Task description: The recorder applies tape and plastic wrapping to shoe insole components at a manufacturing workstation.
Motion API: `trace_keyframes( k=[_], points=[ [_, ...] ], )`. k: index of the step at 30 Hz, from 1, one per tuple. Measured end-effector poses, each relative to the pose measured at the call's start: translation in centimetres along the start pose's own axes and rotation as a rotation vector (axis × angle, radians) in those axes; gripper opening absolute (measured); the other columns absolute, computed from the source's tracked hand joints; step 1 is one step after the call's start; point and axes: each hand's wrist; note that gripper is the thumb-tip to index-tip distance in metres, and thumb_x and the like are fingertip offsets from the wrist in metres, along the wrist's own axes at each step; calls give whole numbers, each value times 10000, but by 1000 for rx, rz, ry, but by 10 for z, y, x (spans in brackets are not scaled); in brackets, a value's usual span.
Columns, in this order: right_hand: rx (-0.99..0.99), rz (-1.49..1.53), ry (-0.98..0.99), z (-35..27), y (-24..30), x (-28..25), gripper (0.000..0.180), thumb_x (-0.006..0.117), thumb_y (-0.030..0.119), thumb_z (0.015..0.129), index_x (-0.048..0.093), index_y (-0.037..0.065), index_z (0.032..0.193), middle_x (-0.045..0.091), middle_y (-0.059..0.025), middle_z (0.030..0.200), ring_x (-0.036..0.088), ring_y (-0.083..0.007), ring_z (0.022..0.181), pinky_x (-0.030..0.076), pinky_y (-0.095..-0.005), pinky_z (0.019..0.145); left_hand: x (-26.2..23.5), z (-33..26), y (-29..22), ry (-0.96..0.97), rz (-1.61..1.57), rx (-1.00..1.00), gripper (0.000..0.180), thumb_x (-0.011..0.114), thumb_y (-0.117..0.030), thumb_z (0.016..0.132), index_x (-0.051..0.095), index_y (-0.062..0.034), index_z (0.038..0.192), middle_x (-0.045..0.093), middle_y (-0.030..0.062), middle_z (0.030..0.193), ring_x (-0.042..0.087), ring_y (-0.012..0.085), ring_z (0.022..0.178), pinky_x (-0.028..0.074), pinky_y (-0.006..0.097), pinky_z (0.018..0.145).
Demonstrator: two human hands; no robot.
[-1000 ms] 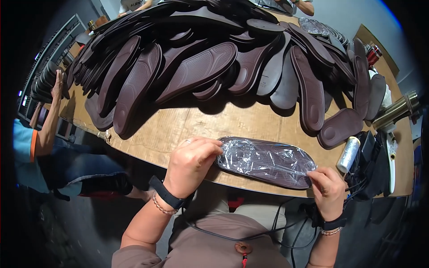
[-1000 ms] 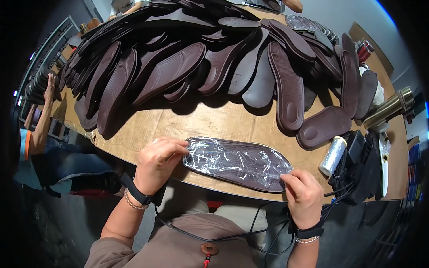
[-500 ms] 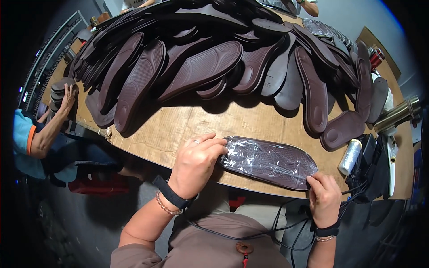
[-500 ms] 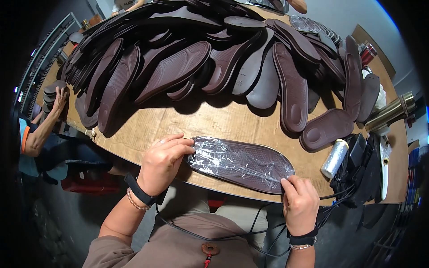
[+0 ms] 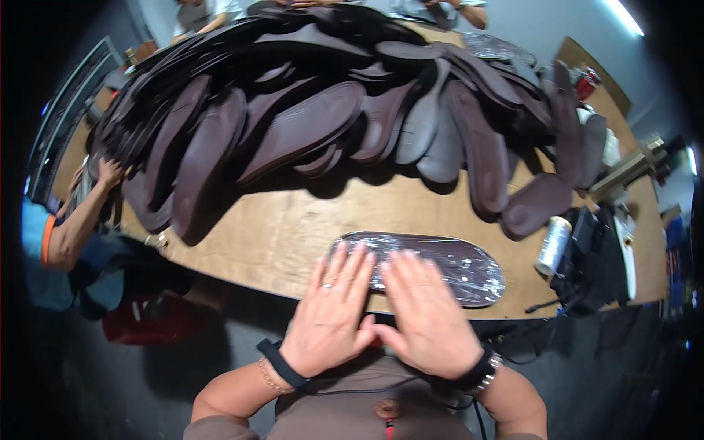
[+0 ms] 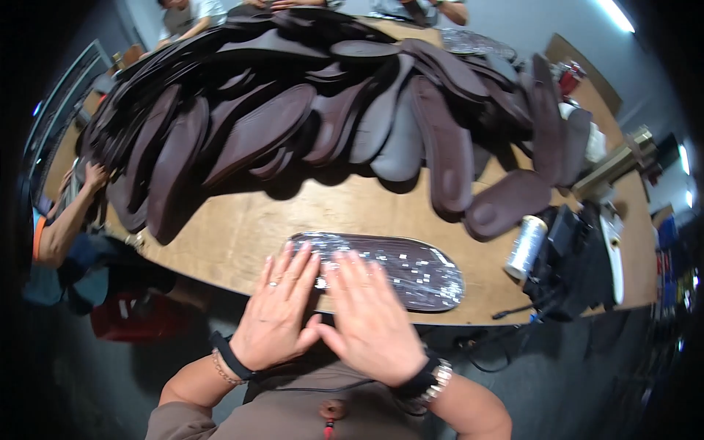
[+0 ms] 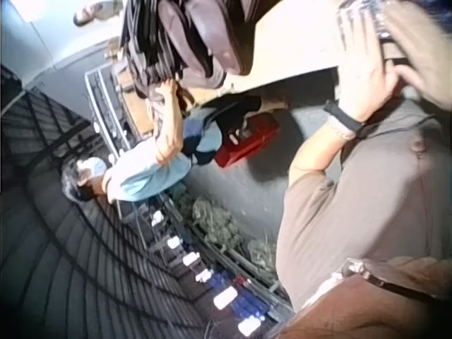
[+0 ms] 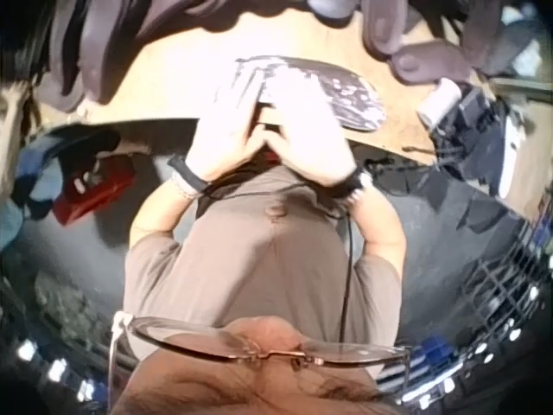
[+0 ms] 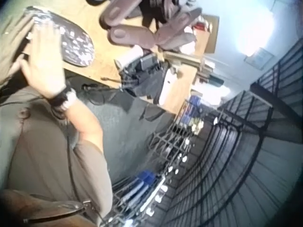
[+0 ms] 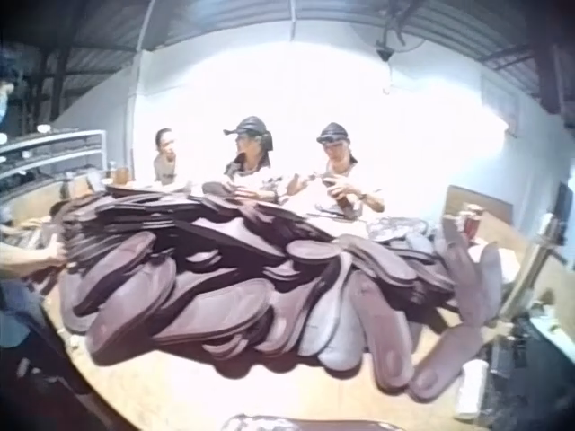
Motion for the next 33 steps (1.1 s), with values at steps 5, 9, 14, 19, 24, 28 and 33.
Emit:
trace_keyframes(
  k=[5,9,14,19,24,28,33],
  points=[
    [6,74,-28,-4,-10,24,809,705,316,964,358,-85,1574,377,-269,1637,352,-394,1546,261,-510,1277,10,-1,10,12,84,58,885,706,-200,802,376,79,1574,374,269,1640,321,449,1547,255,553,1268],
    [181,-10,-105,-31,-15,-3,783,720,313,956,402,-92,1546,415,-271,1613,386,-391,1527,280,-515,1267,9,0,9,35,108,20,887,683,-162,774,379,71,1574,371,261,1644,325,441,1546,247,561,1269],
    [338,-39,-55,-71,-43,-2,793,733,327,950,407,-59,1562,421,-245,1623,393,-387,1523,263,-530,1270,6,2,4,37,113,22,905,695,-145,760,372,65,1579,365,255,1648,313,439,1552,235,569,1272],
    [428,-101,-138,-85,-65,3,784,715,341,957,415,-57,1563,422,-228,1629,383,-389,1528,196,-591,1277,2,2,4,77,112,-5,935,718,-128,752,351,48,1594,354,241,1658,308,433,1556,224,583,1271],
    [421,-83,-153,-81,-59,-3,823,728,363,943,399,-54,1572,401,-227,1645,352,-383,1548,170,-617,1276,0,-4,5,84,110,-10,941,729,-122,754,349,20,1603,355,231,1659,305,419,1562,217,613,1264],
    [457,-135,-91,-86,-64,2,840,752,365,919,410,-51,1564,377,-230,1657,338,-386,1554,150,-622,1278,-18,-2,14,56,-110,38,783,688,-83,842,429,-61,1581,368,208,1664,321,419,1564,198,610,1266],
    [458,-142,-141,-74,-60,-2,809,801,313,878,459,-42,1520,382,-266,1629,377,-455,1503,242,-624,1238,-95,-4,-11,-359,-1250,450,766,383,-673,1063,723,2,1190,625,263,1420,332,527,1524,259,664,1236]
  ],
)
Point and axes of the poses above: each hand's wrist, its own z-axis towards the middle knuckle, its own x-axis out of the palm, y = z × x
